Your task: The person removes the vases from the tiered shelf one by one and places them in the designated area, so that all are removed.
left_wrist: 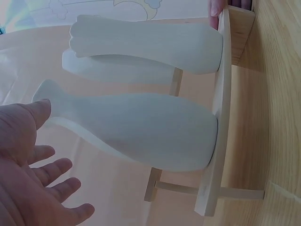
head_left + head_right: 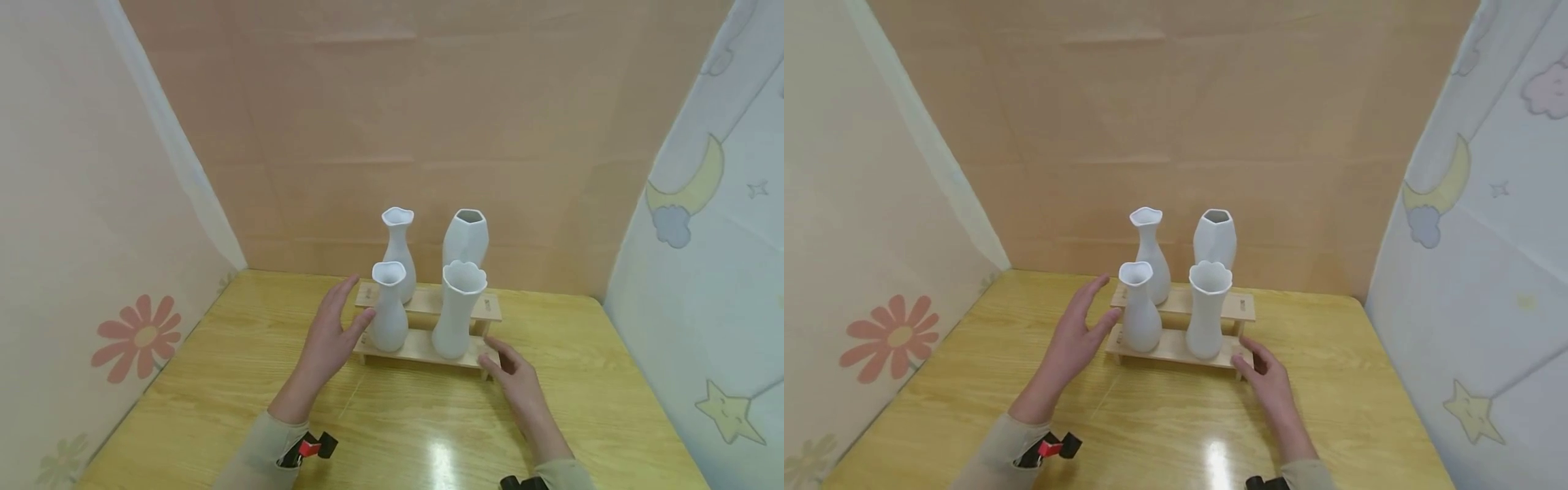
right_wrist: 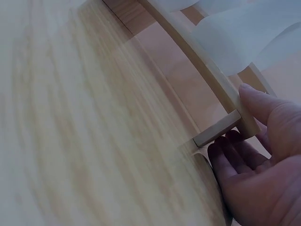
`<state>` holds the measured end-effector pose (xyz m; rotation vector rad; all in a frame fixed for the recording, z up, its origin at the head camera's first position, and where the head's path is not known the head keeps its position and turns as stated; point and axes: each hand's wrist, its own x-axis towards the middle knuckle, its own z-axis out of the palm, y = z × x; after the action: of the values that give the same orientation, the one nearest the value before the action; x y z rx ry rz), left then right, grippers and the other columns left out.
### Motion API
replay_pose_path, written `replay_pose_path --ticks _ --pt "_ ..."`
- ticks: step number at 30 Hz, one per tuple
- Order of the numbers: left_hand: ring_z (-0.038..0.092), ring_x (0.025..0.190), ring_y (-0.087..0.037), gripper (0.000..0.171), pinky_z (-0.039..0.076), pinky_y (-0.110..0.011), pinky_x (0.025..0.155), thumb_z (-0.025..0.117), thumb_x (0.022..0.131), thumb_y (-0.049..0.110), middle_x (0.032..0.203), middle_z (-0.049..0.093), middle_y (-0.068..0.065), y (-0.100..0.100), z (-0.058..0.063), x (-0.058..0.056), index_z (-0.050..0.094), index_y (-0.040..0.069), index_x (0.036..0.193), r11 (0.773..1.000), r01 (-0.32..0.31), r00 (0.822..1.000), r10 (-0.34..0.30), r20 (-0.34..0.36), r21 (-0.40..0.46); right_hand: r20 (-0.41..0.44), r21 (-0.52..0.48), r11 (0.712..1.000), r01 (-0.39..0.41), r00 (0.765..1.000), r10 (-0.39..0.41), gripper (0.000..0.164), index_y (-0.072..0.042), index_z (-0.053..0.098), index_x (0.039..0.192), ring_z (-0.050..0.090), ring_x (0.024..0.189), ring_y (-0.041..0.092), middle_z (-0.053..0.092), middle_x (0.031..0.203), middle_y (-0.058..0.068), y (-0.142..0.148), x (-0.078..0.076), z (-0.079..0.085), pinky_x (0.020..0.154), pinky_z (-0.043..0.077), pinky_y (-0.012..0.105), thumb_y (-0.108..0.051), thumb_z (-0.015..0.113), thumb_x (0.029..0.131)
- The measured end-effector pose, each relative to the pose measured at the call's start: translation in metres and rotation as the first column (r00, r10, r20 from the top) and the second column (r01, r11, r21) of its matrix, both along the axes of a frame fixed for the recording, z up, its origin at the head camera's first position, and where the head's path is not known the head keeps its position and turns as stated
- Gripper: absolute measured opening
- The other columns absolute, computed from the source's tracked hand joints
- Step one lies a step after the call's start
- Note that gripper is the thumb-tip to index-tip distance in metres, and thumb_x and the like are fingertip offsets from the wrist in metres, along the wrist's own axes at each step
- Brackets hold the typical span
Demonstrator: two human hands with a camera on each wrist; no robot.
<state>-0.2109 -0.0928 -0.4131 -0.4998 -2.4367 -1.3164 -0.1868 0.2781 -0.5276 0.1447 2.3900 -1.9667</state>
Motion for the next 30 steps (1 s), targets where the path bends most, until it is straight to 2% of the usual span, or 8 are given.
replay_pose_path --ticks 4,10,17,20,26,30 --pt "0.039 0.158 -0.04 0.072 0.036 -0.069 0.123 0.074 0.109 0.033 0.17 0.044 -0.014 0.004 0.005 -0.001 0.042 0.012 0.17 1.0 -0.005 1.0 0.004 0.012 0.017 -0.007 -0.016 1.0 0.002 1.0 -0.002 0.071 -0.017 0.049 0.167 0.014 0.169 0.033 0.027 0.18 0.007 -0.001 0.003 -0.001 0.134 0.019 0.051 -0.046 0.074 0.106" --pt "0.041 0.157 -0.036 0.072 0.035 -0.068 0.124 0.079 0.106 0.032 0.168 0.048 -0.009 0.014 0.011 -0.003 0.046 0.016 0.168 0.995 -0.028 0.999 0.025 0.04 0.091 -0.009 -0.021 1.0 0.0 1.0 0.0 0.072 -0.017 0.049 0.166 0.013 0.169 0.032 0.027 0.18 0.007 -0.002 0.003 0.0 0.134 0.02 0.051 -0.048 0.074 0.106" --pt "0.053 0.145 -0.033 0.073 0.041 -0.061 0.122 0.087 0.099 0.024 0.154 0.06 -0.01 0.029 0.015 -0.01 0.054 0.012 0.162 0.985 -0.035 0.999 0.04 -0.023 0.171 -0.007 -0.01 1.0 0.009 1.0 -0.009 0.071 -0.017 0.051 0.165 0.014 0.168 0.033 0.027 0.18 0.008 -0.001 0.002 0.001 0.133 0.021 0.05 -0.048 0.074 0.106" --pt "0.055 0.14 -0.032 0.073 0.043 -0.06 0.12 0.09 0.096 0.022 0.147 0.062 -0.009 0.035 0.014 -0.013 0.056 0.012 0.16 0.979 -0.042 0.999 0.048 -0.025 0.2 -0.01 -0.001 1.0 0.009 1.0 -0.009 0.071 -0.018 0.051 0.165 0.015 0.168 0.034 0.027 0.18 0.009 0.0 0.002 0.001 0.133 0.021 0.05 -0.048 0.074 0.106" --pt "0.054 0.137 -0.034 0.07 0.044 -0.066 0.116 0.09 0.096 0.022 0.142 0.062 -0.006 0.041 0.012 -0.014 0.059 0.018 0.159 0.966 -0.063 0.997 0.05 0.058 0.252 -0.016 -0.001 1.0 0.002 1.0 -0.002 0.071 -0.017 0.051 0.165 0.015 0.168 0.035 0.026 0.181 0.01 0.001 0.002 -0.002 0.133 0.021 0.051 -0.048 0.074 0.106" --pt "0.054 0.137 -0.032 0.067 0.045 -0.066 0.115 0.089 0.097 0.024 0.139 0.062 -0.004 0.043 0.012 -0.013 0.06 0.019 0.157 0.962 -0.083 0.993 0.059 0.101 0.259 -0.022 -0.008 1.0 0.005 1.0 -0.005 0.07 -0.017 0.052 0.164 0.016 0.168 0.034 0.028 0.18 0.01 0.001 0.001 -0.002 0.133 0.021 0.05 -0.047 0.075 0.106"
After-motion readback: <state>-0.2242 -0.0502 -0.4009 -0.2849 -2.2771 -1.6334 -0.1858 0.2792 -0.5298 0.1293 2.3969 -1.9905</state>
